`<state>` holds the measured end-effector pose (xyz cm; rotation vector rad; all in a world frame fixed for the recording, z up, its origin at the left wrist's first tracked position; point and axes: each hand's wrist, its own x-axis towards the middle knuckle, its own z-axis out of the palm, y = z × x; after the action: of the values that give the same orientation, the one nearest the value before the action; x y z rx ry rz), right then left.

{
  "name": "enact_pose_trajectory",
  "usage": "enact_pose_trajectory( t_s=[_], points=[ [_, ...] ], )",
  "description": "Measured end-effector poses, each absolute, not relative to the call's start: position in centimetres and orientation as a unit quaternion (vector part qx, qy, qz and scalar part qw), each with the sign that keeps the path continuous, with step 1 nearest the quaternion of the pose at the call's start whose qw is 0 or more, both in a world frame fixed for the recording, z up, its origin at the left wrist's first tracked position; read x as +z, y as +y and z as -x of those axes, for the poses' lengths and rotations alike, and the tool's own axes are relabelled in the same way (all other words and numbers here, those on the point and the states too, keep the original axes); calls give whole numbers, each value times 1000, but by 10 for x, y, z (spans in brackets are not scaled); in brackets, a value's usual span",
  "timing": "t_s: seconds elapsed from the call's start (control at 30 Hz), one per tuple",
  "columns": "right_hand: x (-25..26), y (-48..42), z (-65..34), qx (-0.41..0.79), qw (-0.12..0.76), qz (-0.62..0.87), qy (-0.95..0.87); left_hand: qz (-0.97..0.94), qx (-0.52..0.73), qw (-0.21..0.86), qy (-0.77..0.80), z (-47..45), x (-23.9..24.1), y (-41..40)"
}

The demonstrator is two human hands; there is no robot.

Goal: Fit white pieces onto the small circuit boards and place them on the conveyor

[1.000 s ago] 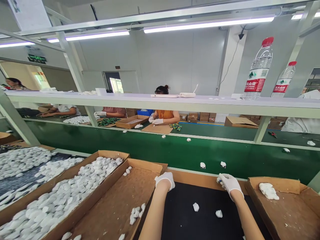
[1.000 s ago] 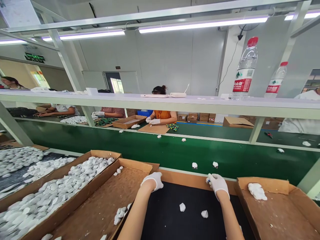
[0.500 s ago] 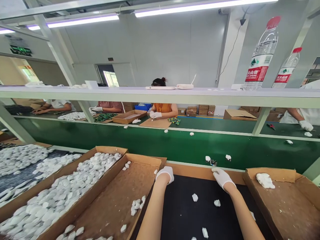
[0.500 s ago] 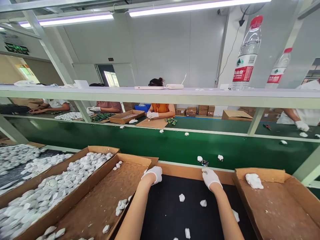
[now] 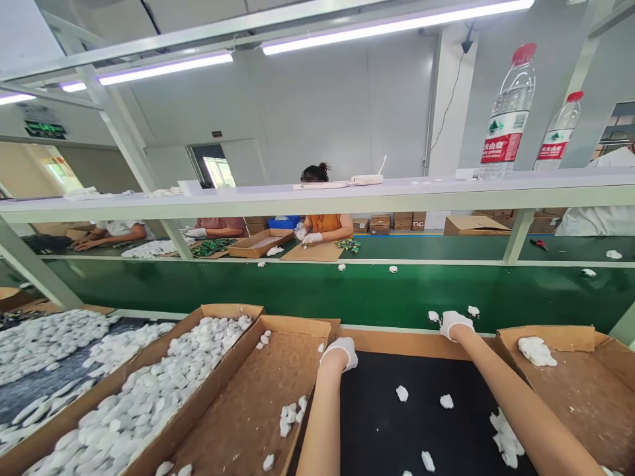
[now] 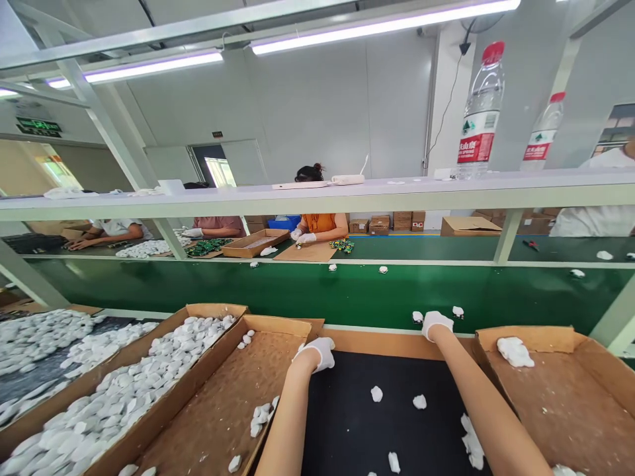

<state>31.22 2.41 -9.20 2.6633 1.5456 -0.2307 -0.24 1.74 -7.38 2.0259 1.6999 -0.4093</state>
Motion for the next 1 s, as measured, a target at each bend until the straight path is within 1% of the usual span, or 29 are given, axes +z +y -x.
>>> enact_pose_trajectory(
  t_s=[0.1,0.23,0.33,0.43,0.53,0.7,0.83,0.93,1.0],
  points=[
    [-83,35,-314,-38,46,-883,466,-742,-144,237,610,5,-71,16],
    [-72,50,-296,55,22,-877,477,-739,-138,246,612,6,-69,15],
    [-77,57,-270,75,7,-855,513,-742,-131,251,607,6,-69,14],
    [-90,57,-243,42,6,-840,541,-749,-123,251,601,8,-70,15],
    [-97,53,-223,-23,9,-826,564,-754,-123,243,598,10,-69,16],
    [-87,39,-212,-122,9,-779,615,-766,-147,222,585,-3,-65,12],
    [-82,2,-218,-167,50,-775,607,-796,-163,222,539,-44,-64,-11],
    [-88,-40,-225,-187,92,-789,578,-814,-176,224,507,-82,-69,-34],
    [-95,-67,-228,-189,102,-799,562,-819,-194,221,493,-100,-73,-45]
  ],
)
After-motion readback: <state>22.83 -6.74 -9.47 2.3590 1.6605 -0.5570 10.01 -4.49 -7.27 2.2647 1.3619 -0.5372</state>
